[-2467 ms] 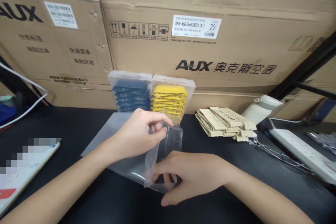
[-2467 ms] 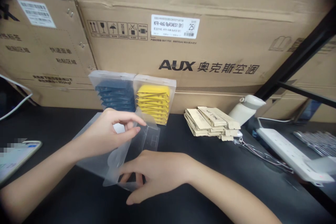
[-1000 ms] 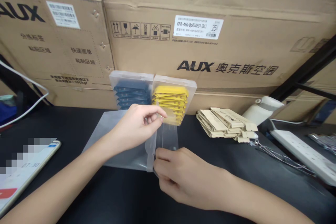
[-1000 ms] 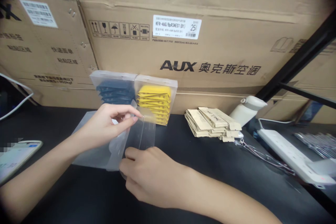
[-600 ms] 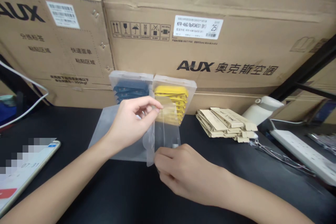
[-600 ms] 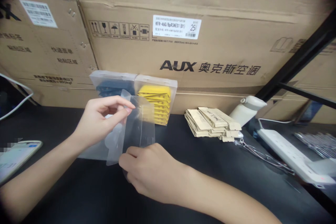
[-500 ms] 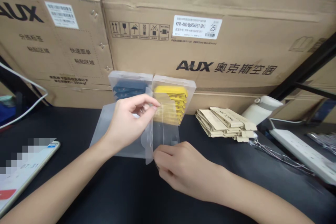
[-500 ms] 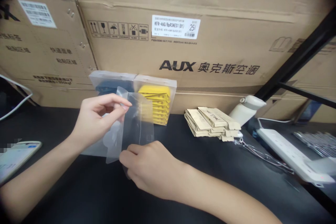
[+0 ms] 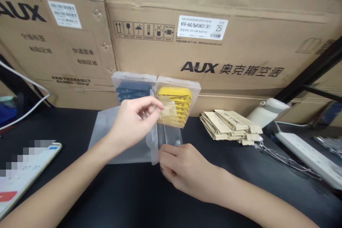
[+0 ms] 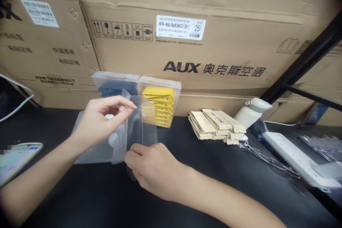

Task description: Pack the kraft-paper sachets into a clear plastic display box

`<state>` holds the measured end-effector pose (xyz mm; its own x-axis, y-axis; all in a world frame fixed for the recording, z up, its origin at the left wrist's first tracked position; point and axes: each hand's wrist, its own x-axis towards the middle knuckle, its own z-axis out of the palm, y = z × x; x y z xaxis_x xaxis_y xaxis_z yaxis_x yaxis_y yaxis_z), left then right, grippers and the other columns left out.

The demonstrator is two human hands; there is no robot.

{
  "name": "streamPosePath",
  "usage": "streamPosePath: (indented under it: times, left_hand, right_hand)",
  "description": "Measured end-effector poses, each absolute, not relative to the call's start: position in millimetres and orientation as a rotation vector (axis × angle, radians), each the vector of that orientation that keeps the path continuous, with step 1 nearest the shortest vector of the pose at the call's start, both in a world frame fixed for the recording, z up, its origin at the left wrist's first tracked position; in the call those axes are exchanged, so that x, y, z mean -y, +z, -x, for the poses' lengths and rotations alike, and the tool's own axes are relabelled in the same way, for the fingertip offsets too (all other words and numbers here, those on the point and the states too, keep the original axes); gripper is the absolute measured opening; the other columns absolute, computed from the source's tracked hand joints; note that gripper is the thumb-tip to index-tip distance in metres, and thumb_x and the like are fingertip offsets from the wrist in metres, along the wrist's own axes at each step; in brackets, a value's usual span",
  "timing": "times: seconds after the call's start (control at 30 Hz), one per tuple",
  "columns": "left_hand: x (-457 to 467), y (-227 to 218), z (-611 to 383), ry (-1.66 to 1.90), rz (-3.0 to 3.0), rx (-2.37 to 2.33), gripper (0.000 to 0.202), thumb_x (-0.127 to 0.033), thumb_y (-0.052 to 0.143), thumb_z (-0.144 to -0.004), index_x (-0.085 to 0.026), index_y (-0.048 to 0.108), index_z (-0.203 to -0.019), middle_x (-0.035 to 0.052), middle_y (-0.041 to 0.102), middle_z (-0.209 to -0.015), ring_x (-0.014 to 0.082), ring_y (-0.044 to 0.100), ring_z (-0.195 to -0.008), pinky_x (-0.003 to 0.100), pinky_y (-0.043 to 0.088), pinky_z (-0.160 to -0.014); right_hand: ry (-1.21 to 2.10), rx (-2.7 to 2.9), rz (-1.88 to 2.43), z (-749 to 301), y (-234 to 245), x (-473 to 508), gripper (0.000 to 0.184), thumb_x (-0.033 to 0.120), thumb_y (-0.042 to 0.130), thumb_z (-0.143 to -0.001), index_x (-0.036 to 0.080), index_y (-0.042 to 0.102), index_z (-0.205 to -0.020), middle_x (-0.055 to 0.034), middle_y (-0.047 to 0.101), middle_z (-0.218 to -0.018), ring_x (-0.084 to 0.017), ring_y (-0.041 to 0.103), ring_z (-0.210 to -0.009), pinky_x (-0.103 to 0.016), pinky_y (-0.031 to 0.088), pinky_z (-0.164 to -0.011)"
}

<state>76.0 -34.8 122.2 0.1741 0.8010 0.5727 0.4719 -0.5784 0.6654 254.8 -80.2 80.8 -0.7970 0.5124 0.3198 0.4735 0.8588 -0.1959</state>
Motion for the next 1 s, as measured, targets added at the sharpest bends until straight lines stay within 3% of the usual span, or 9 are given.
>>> streamPosePath:
  times: [0.3,0.43,0.77,0.93,1.0]
  left_hand:
    - [33.4,122.8,-74.2,1.374,-2.086,-1.192,0.010,-0.020,0.058,-0.077,-0.016,0.067,-0.078,-0.0022,0.059,-0.057,0.0087,0.052,-0.048,0.019,0.041,-0.047]
    - [32.5,122.5,-74.1,1.386,-2.064,-1.164,0.010,-0.019,0.059,-0.077,-0.016,0.068,-0.077,-0.0026,0.058,-0.056,0.0084,0.052,-0.047,0.019,0.040,-0.046]
    - [28.9,125.0,-73.9,1.417,-1.924,-1.072,0.006,-0.018,0.060,-0.074,-0.016,0.066,-0.075,-0.0043,0.058,-0.048,0.0092,0.055,-0.044,0.018,0.043,-0.045]
    - [29.3,128.5,-75.5,1.430,-1.883,-1.076,0.005,-0.017,0.061,-0.072,-0.015,0.065,-0.072,-0.0045,0.058,-0.046,0.0091,0.056,-0.042,0.018,0.044,-0.044]
    - [29.3,128.7,-75.2,1.437,-1.872,-1.078,0.005,-0.016,0.061,-0.072,-0.015,0.066,-0.072,-0.0046,0.058,-0.046,0.0092,0.056,-0.042,0.018,0.044,-0.045]
  right_hand:
    - [0.383,2.593,0.737,-254.8,81.7,81.7,0.020,0.007,0.044,-0.083,0.020,0.036,-0.070,0.0050,0.038,-0.067,-0.006,0.031,-0.053,-0.019,0.027,-0.050]
    - [0.326,2.574,0.705,-253.8,80.7,82.4,0.022,0.006,0.043,-0.083,0.020,0.033,-0.070,0.0057,0.034,-0.065,-0.006,0.026,-0.052,-0.020,0.026,-0.049]
    - [0.080,2.508,0.694,-254.4,75.8,82.3,0.018,0.006,0.047,-0.080,0.019,0.041,-0.070,0.0055,0.041,-0.064,-0.008,0.029,-0.053,-0.021,0.025,-0.049]
    - [0.058,2.503,0.657,-253.6,81.0,86.8,0.016,0.013,0.051,-0.086,0.018,0.047,-0.071,0.0050,0.048,-0.064,-0.007,0.033,-0.050,-0.020,0.027,-0.047]
    - [0.077,2.483,0.655,-253.1,82.9,88.9,0.017,0.023,0.056,-0.088,0.017,0.051,-0.072,0.0046,0.052,-0.066,-0.006,0.038,-0.049,-0.020,0.029,-0.047]
